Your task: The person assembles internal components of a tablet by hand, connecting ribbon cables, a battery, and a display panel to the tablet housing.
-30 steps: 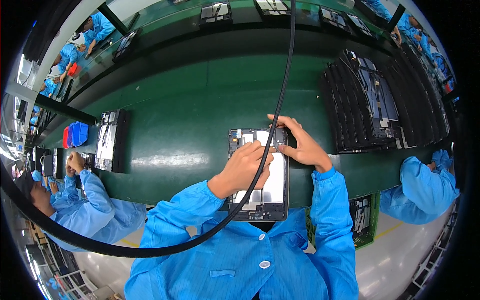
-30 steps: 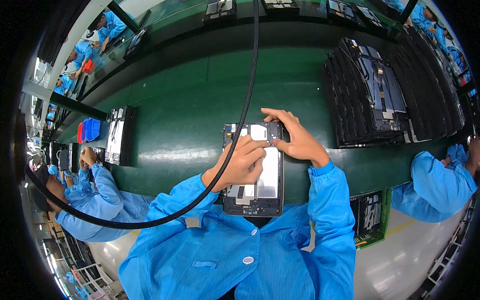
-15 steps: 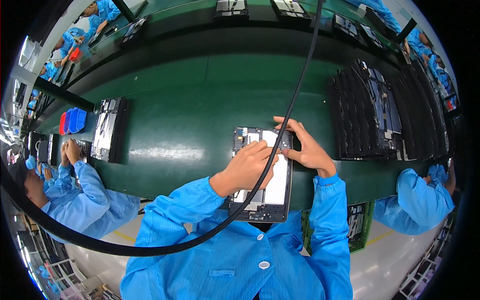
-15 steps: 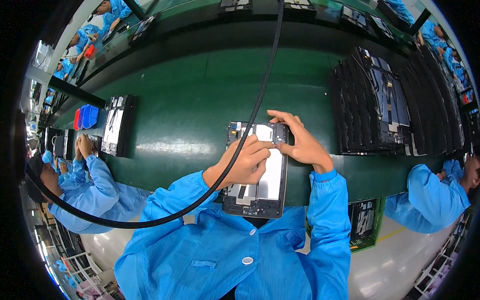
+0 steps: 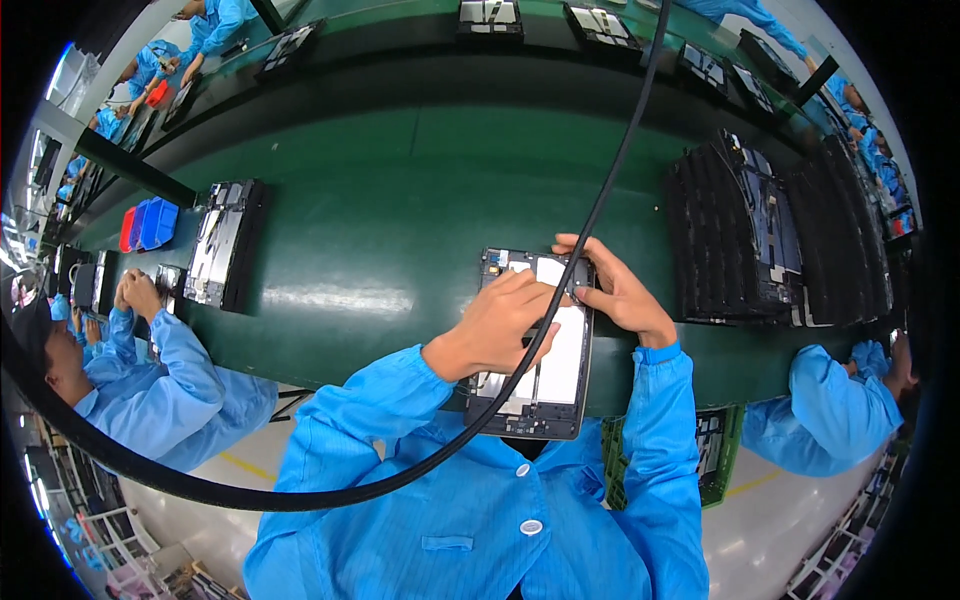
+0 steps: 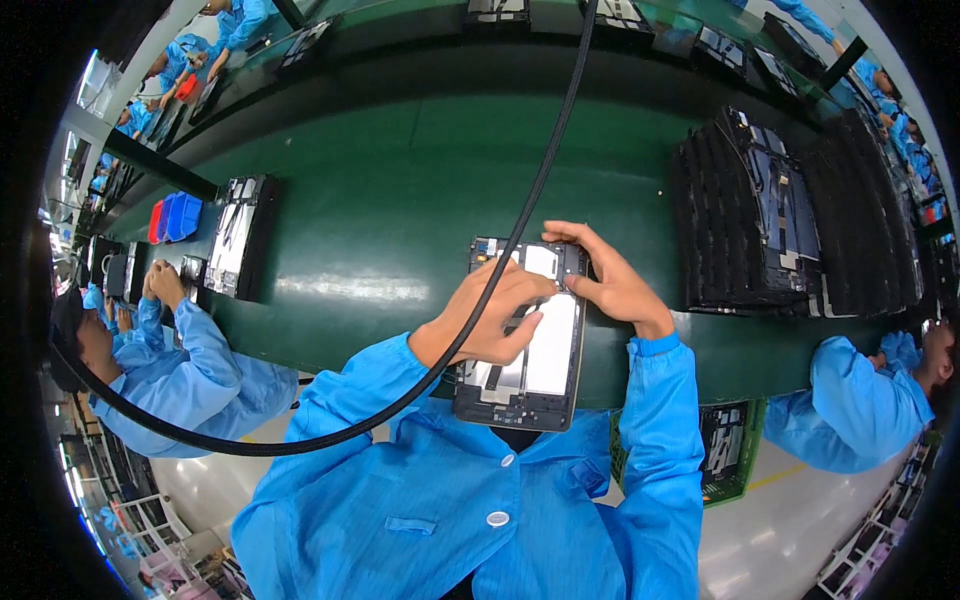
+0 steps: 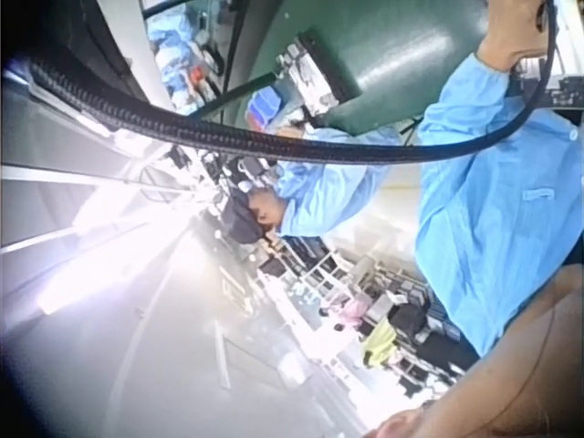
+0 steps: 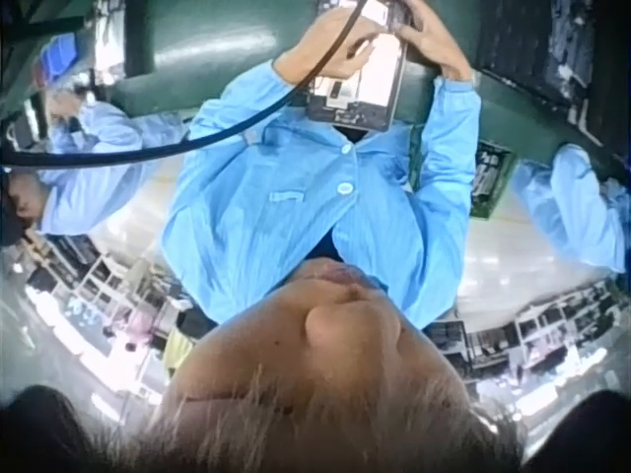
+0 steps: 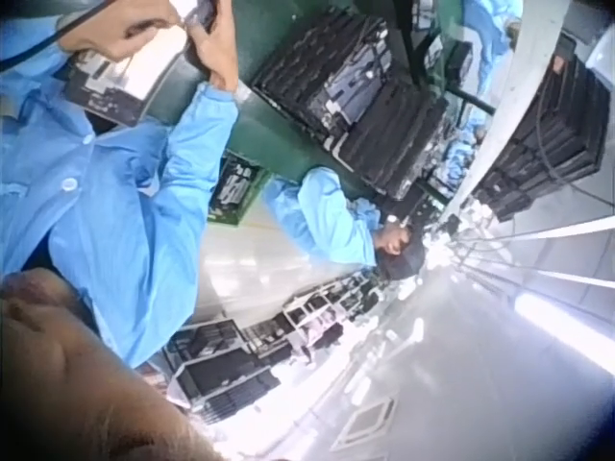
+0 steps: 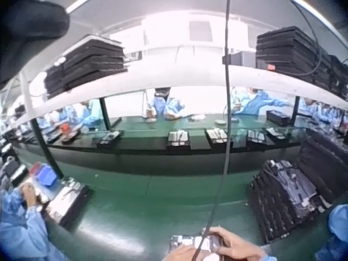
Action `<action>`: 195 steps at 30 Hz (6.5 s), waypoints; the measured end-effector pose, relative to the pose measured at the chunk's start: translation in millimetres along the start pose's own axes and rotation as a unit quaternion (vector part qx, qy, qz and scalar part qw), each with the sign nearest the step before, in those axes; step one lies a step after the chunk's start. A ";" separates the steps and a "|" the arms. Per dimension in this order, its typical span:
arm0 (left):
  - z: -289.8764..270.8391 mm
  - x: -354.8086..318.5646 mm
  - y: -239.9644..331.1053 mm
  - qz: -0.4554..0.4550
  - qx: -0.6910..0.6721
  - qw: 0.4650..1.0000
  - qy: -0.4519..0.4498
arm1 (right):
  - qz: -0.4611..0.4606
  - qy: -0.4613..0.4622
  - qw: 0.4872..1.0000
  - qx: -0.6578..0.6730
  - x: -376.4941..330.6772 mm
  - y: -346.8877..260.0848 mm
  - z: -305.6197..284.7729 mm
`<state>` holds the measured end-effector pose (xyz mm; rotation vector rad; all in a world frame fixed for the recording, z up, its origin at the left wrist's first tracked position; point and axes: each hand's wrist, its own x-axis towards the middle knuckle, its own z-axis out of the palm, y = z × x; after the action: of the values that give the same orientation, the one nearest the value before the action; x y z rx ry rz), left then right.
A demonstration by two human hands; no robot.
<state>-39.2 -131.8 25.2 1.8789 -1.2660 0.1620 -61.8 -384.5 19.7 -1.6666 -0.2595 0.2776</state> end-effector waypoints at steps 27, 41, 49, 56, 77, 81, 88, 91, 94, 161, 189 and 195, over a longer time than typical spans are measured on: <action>-61.0 -103.2 -20.7 0.235 0.094 0.967 -0.020 | -0.216 -0.019 0.858 -0.466 -0.2 -31.8 118.4; -61.0 -81.1 -40.6 0.296 0.118 0.947 -0.041 | -0.256 0.029 0.782 -0.567 7.8 -18.4 115.1; -64.3 -77.3 -51.3 0.294 0.151 0.943 -0.039 | -0.238 0.050 0.807 -0.538 9.3 -16.8 112.8; -65.9 -72.6 -49.5 0.279 0.138 0.950 -0.039 | -0.238 0.053 0.818 -0.521 9.4 -16.8 110.9; -71.9 -65.6 -58.0 0.311 0.146 0.935 -0.090 | -0.163 0.114 0.945 -0.259 36.2 -17.4 94.6; -72.8 -68.3 -61.6 0.281 0.159 0.944 -0.072 | -0.167 0.109 0.948 -0.246 39.7 -15.7 93.9; -72.3 -62.0 -63.1 0.257 0.140 0.954 -0.060 | -0.185 0.122 0.946 -0.239 39.9 -10.3 94.7; -77.1 -55.2 -62.3 0.253 0.145 0.952 -0.086 | -0.160 0.121 0.957 -0.208 41.7 -9.3 94.3; -79.6 -47.9 -63.5 0.270 0.143 0.948 -0.084 | -0.136 0.126 0.948 -0.259 46.0 -17.6 93.6; -29.4 -63.0 51.5 0.161 -0.004 0.966 -0.201 | -0.292 0.455 0.666 -0.514 -65.7 -85.5 4.2; -42.1 23.5 -109.4 0.082 0.164 0.966 0.181 | -0.089 0.362 0.506 -0.778 -136.9 -101.9 -120.9; -36.8 -13.7 -90.1 0.075 0.119 0.964 0.224 | -0.226 0.363 0.521 -0.739 -111.7 -147.5 -41.1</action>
<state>39.6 -84.4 -9.7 1.8021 -1.1044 0.8048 -154.7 -443.3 174.1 -3.0474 -0.2692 -1.4999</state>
